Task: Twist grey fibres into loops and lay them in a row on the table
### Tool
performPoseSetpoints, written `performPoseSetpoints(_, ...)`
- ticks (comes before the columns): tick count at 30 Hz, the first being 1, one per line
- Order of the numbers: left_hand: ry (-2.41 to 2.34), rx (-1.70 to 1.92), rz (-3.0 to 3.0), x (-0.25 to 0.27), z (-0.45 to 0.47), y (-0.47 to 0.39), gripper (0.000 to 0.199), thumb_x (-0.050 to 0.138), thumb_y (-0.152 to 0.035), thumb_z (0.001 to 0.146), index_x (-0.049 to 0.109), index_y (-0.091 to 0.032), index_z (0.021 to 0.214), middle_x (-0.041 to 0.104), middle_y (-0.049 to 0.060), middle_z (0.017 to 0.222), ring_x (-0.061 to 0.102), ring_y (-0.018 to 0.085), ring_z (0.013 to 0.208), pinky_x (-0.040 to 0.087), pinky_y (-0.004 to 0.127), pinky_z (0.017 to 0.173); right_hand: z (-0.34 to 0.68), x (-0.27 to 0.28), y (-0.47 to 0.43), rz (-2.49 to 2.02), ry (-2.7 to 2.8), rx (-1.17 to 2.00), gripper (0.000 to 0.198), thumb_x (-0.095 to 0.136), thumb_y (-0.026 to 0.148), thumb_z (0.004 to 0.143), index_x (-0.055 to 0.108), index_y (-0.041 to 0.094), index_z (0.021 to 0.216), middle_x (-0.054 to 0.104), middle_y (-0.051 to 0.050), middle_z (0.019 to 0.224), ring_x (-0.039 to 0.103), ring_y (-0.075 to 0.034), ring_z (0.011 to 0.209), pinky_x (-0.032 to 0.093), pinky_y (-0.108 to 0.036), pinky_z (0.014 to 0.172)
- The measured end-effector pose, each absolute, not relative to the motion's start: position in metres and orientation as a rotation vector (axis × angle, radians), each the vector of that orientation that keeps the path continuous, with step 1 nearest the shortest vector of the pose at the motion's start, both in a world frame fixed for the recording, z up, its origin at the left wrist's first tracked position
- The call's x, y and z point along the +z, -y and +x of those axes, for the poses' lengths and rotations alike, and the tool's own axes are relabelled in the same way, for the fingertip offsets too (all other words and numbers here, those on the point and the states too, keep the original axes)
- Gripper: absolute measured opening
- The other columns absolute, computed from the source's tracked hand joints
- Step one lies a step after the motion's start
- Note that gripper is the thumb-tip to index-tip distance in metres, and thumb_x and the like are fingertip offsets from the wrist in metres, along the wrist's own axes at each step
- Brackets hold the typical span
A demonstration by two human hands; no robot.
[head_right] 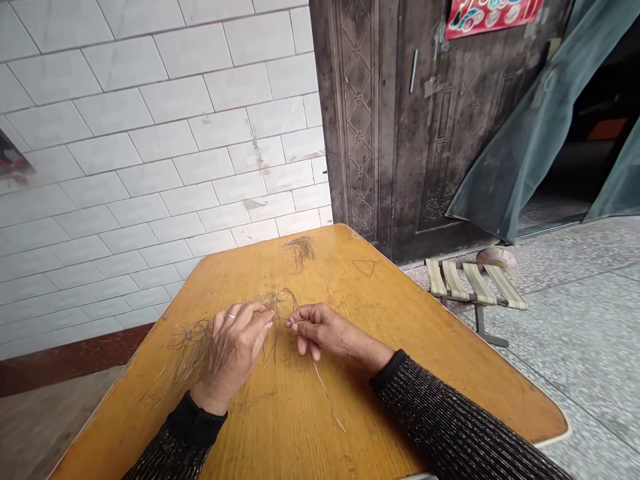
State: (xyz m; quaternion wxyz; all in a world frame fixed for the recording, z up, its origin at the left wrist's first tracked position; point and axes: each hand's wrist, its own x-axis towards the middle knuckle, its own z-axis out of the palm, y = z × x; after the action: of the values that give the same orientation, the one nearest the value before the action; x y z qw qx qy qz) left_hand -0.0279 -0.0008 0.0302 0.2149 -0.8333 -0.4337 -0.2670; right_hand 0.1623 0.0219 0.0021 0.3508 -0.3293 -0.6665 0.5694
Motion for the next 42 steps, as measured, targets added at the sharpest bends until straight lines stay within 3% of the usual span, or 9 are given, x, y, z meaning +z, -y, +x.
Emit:
performPoseSetpoints(7, 1.178, -0.862, -2.551, 0.012, -0.029, -0.008, 0.017, 0.042, -0.018, 0.088, 0.060, -0.020, 0.087, 0.060, 0.002, 0.081, 0.056, 0.014, 0.073, 0.040, 0.024, 0.064, 0.158, -0.001, -0.017, -0.796, 1.730, 1.530, 0.019, 0.052, 0.030, 0.080, 0.057, 0.013, 0.088, 0.060, 0.004, 0.053, 0.044, -0.002, 0.031, 0.030, -0.013, 0.035)
performPoseSetpoints(13, 1.164, -1.060, -2.548, 0.011, -0.030, -0.012, 0.019, 0.039, -0.014, 0.087, 0.057, -0.018, 0.083, 0.057, 0.003, 0.078, 0.054, 0.013, 0.069, 0.041, 0.023, 0.062, 0.155, 0.001, -0.016, -0.750, 1.654, 1.653, 0.030, 0.055, 0.039, 0.077, 0.057, 0.013, 0.089, 0.063, 0.002, 0.053, 0.046, -0.004, 0.030, 0.031, -0.014, 0.033)
performPoseSetpoints(18, 1.164, -0.958, -2.558, 0.014, -0.030, -0.009, 0.019, 0.038, -0.014, 0.087, 0.056, -0.017, 0.082, 0.056, 0.003, 0.077, 0.053, 0.013, 0.067, 0.040, 0.024, 0.060, 0.149, -0.002, -0.016, -0.856, 1.632, 1.686, 0.029, 0.059, 0.041, 0.071, 0.055, 0.013, 0.073, 0.063, 0.002, 0.050, 0.045, -0.005, 0.027, 0.029, -0.015, 0.029)
performPoseSetpoints(31, 1.182, -0.820, -2.685, 0.012, -0.025, -0.007, 0.021, 0.039, -0.010, 0.084, 0.056, -0.016, 0.074, 0.054, 0.002, 0.070, 0.050, 0.013, 0.061, 0.037, 0.023, 0.056, 0.138, -0.013, -0.010, -1.033, 1.779, 1.635, 0.015, 0.047, 0.021, 0.076, 0.050, 0.015, 0.062, 0.058, 0.005, 0.047, 0.046, -0.003, 0.030, 0.029, -0.013, 0.031)
performPoseSetpoints(42, 1.205, -0.855, -2.698, 0.010, -0.027, -0.007, 0.021, 0.040, -0.017, 0.087, 0.059, -0.018, 0.077, 0.057, 0.002, 0.073, 0.054, 0.013, 0.065, 0.039, 0.023, 0.059, 0.137, -0.006, -0.014, -1.020, 1.540, 1.460, 0.022, 0.063, 0.033, 0.067, 0.052, 0.014, 0.065, 0.047, 0.008, 0.046, 0.046, -0.004, 0.035, 0.035, -0.015, 0.036)
